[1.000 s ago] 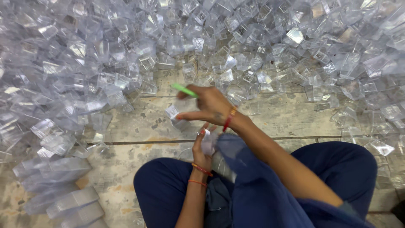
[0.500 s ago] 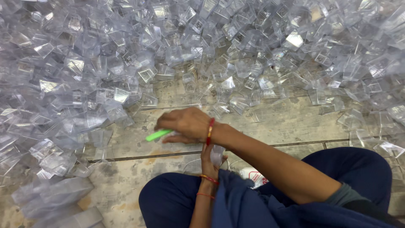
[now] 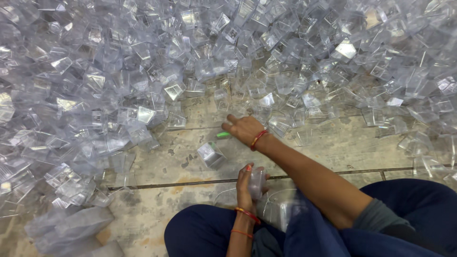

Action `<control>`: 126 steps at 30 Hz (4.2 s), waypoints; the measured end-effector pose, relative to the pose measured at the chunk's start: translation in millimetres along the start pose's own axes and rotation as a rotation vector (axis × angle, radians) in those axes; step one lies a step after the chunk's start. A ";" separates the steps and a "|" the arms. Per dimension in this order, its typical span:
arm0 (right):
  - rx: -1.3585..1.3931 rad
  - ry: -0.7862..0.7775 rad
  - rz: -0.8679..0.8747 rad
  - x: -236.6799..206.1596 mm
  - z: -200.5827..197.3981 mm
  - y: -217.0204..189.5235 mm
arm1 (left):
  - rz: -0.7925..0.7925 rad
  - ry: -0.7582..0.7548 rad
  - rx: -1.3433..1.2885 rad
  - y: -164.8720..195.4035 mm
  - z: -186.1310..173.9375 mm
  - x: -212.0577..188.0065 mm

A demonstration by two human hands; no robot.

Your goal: The person sits on the floor among large piles of small clear plastic cups, picking up cups one at a time and stacking them together while holding a green marker. The person continues building stacks of cups from the surrounding piles.

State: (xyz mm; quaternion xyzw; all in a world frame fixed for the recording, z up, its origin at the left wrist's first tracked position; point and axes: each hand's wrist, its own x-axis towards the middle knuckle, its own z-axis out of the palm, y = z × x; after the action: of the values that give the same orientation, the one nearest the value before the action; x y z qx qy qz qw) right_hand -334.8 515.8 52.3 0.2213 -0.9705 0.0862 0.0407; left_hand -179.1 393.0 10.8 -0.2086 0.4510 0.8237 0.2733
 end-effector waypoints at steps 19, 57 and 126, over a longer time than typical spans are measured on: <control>0.422 0.096 0.198 -159.1 -116.3 -24.3 | 0.689 -0.019 0.511 0.4 12.7 -20.9; 0.938 0.487 1.296 -138.7 18.6 60.0 | 0.235 -0.104 0.313 2.9 21.0 -2.3; 1.575 -0.142 0.637 -160.8 -55.6 11.2 | 0.144 -0.208 0.137 1.0 16.2 -7.0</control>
State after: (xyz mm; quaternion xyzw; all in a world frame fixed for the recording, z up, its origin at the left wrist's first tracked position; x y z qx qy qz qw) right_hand -192.9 603.9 86.3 -0.0938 -0.6435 0.7294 -0.2123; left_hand -176.1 404.6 23.7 -0.0698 0.4891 0.8257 0.2723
